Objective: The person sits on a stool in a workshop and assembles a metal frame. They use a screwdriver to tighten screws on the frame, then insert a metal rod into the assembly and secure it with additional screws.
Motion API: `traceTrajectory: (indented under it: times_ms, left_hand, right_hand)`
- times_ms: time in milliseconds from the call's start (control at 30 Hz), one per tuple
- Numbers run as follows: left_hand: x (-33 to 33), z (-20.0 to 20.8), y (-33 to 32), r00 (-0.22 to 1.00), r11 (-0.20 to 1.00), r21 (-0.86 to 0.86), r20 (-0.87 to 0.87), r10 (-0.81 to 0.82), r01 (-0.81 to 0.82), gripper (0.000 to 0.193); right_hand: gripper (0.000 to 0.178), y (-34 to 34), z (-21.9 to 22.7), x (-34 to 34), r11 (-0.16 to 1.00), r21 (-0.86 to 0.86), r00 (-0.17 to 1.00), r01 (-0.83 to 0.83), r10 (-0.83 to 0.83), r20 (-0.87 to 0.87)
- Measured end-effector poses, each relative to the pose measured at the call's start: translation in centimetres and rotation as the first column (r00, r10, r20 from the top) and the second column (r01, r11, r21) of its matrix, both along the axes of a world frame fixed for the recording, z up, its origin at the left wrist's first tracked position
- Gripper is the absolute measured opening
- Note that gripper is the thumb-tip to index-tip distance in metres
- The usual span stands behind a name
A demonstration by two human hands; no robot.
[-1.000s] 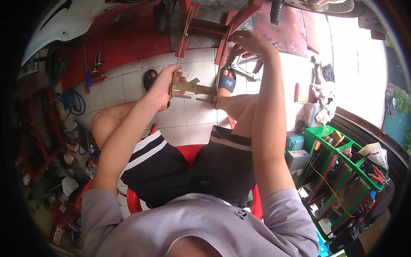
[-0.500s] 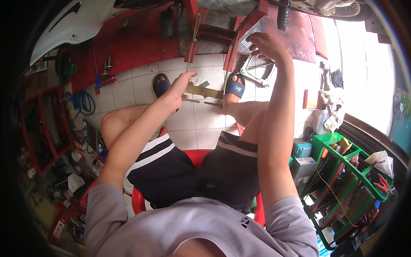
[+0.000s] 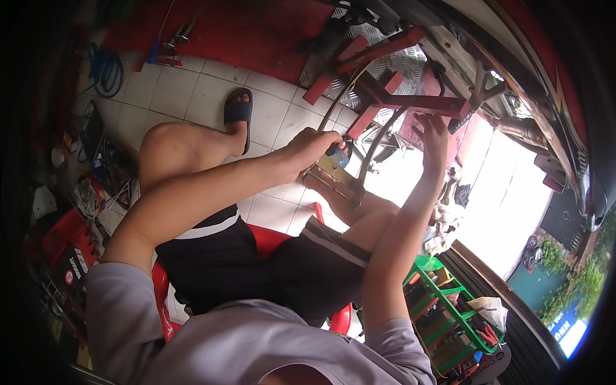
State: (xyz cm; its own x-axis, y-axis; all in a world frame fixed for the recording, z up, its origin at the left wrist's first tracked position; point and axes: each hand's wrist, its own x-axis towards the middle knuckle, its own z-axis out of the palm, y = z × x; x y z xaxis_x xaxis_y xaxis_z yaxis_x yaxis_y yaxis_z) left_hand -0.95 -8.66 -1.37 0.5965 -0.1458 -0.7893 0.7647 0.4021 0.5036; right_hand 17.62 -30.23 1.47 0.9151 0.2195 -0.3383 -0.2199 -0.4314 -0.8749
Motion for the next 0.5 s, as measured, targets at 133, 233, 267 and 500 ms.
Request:
traceTrajectory:
  times_ms: [133, 233, 267, 500]
  left_hand:
    - [-0.3, 5.0, 1.6, 0.996, 0.981, -0.173, -0.031, 0.081, -0.086, 0.024]
    - [-0.3, 5.4, 2.1, 0.986, 0.948, -0.268, -0.044, 0.163, -0.169, 0.025]
    - [-0.2, 5.7, 2.1, 0.982, 0.953, -0.238, -0.048, 0.182, -0.188, 0.026]
    - [0.4, 7.8, 3.2, 0.95, 0.891, -0.335, -0.06, 0.305, -0.307, 0.032]
  right_hand:
    - [0.032, -0.4, -0.3, 0.4, 0.994, 0.105, 0.998, 0.009, -0.003, -0.065]
    - [0.029, 0.1, -0.8, 0.5, 0.994, 0.105, 0.997, 0.039, -0.031, -0.077]
    - [0.028, 0.1, -0.9, 0.6, 0.995, 0.099, 0.997, 0.033, -0.026, -0.075]
    - [0.022, -0.1, -1.1, 0.5, 0.998, 0.047, 0.999, 0.03, -0.029, -0.031]
